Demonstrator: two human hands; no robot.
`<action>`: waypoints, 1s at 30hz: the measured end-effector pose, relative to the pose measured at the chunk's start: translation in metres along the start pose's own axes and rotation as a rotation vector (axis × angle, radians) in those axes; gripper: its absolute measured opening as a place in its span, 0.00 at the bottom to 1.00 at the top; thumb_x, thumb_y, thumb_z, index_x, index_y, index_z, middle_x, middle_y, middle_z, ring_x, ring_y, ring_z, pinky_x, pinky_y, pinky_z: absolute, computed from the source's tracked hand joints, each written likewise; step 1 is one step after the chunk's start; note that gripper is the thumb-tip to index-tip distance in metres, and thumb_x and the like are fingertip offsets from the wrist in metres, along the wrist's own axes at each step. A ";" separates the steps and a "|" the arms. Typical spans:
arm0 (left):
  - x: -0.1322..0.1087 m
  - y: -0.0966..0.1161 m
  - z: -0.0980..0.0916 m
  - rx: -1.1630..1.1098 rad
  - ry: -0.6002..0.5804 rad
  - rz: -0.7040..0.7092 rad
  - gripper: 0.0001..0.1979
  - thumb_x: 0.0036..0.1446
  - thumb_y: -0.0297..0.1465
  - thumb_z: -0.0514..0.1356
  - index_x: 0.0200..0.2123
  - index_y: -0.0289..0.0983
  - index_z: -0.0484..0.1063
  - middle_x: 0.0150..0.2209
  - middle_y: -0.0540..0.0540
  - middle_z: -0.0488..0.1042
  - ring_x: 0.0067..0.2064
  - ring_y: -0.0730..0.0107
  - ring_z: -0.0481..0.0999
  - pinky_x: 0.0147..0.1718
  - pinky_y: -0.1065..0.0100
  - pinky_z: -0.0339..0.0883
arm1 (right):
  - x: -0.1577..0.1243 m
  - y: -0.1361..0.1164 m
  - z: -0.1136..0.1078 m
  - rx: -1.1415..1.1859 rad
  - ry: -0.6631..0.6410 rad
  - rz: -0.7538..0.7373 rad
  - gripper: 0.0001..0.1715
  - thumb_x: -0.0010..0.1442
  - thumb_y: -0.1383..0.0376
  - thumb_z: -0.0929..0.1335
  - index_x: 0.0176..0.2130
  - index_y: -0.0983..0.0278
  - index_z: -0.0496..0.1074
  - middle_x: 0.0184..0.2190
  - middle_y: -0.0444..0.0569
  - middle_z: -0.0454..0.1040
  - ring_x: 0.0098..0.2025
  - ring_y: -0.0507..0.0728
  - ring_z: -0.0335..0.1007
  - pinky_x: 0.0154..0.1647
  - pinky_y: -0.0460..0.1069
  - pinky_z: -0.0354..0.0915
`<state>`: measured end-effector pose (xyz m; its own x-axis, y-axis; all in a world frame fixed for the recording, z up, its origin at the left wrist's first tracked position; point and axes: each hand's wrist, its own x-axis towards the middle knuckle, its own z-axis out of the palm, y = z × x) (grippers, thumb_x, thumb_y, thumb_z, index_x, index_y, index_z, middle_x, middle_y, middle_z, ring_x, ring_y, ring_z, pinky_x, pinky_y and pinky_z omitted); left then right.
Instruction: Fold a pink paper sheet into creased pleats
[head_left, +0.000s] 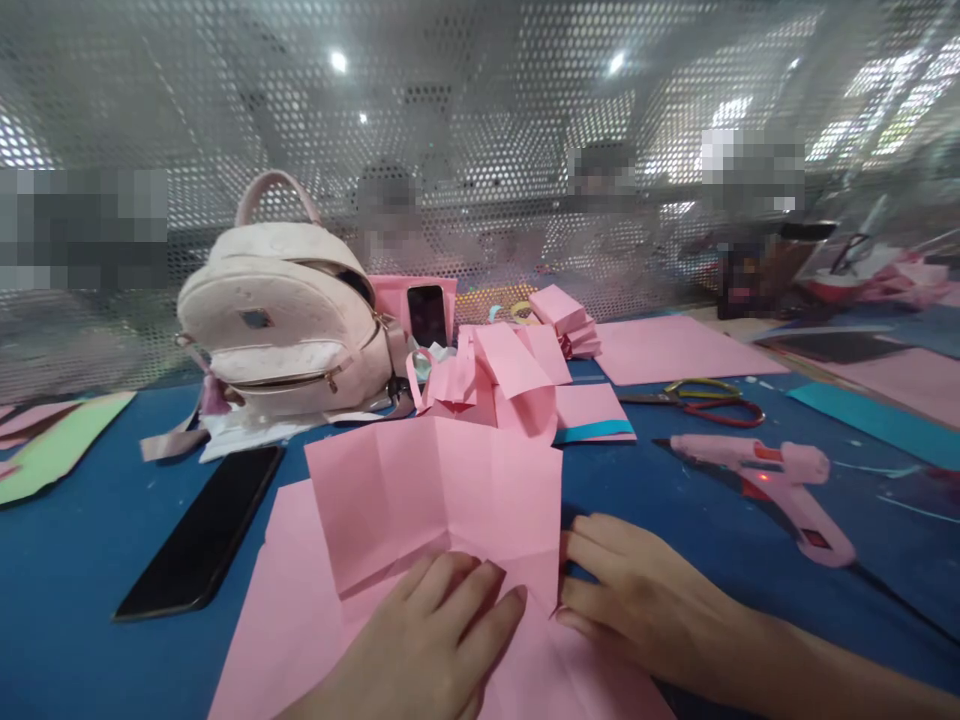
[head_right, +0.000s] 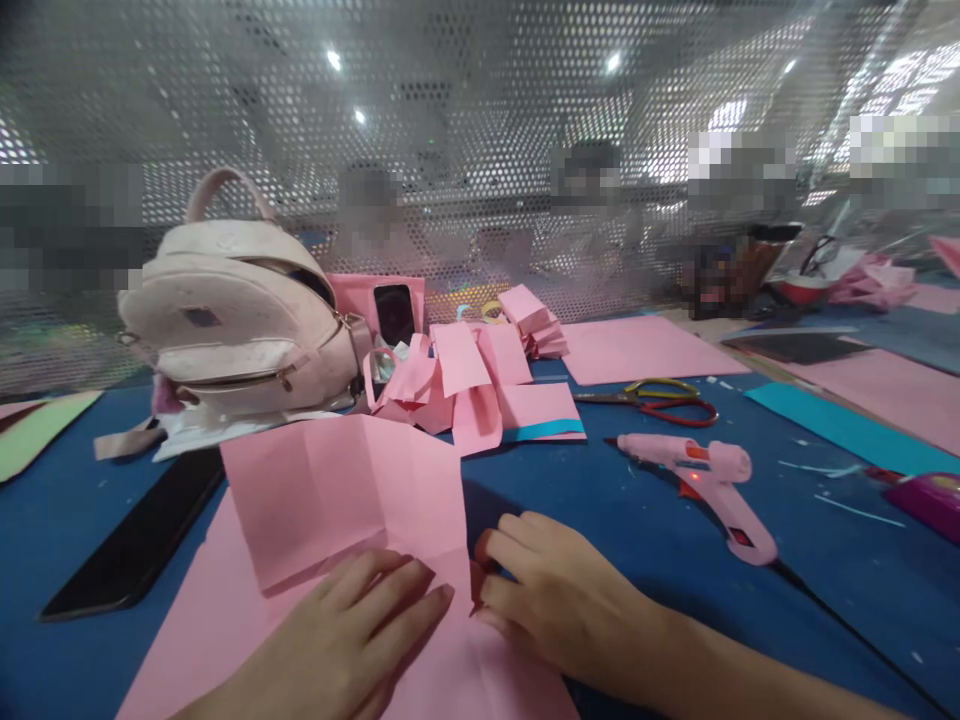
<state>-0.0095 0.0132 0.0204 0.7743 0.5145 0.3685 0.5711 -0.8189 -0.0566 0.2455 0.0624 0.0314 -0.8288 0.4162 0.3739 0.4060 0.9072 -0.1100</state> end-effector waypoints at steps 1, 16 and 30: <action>0.000 0.000 0.000 -0.002 0.000 0.004 0.24 0.57 0.23 0.55 0.57 0.29 0.69 0.49 0.37 0.76 0.43 0.53 0.71 0.42 0.56 0.71 | 0.000 0.000 0.001 0.001 0.000 -0.001 0.15 0.69 0.66 0.66 0.28 0.60 0.69 0.29 0.43 0.69 0.32 0.57 0.58 0.32 0.53 0.49; 0.002 0.001 -0.003 -0.026 0.012 -0.003 0.25 0.54 0.21 0.56 0.56 0.29 0.70 0.47 0.37 0.76 0.41 0.52 0.71 0.40 0.54 0.73 | 0.000 0.000 0.005 -0.056 -0.041 -0.050 0.12 0.61 0.71 0.72 0.29 0.60 0.68 0.29 0.41 0.71 0.32 0.57 0.58 0.31 0.53 0.47; 0.001 0.001 -0.004 -0.047 -0.009 -0.005 0.23 0.58 0.22 0.56 0.57 0.28 0.69 0.48 0.37 0.76 0.42 0.52 0.71 0.41 0.54 0.73 | 0.002 -0.004 0.011 -0.131 -0.044 -0.029 0.15 0.66 0.71 0.67 0.27 0.60 0.72 0.28 0.44 0.71 0.32 0.56 0.59 0.29 0.53 0.49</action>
<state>-0.0095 0.0115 0.0243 0.7738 0.5210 0.3604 0.5621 -0.8270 -0.0114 0.2380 0.0599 0.0224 -0.8557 0.3952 0.3339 0.4265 0.9042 0.0227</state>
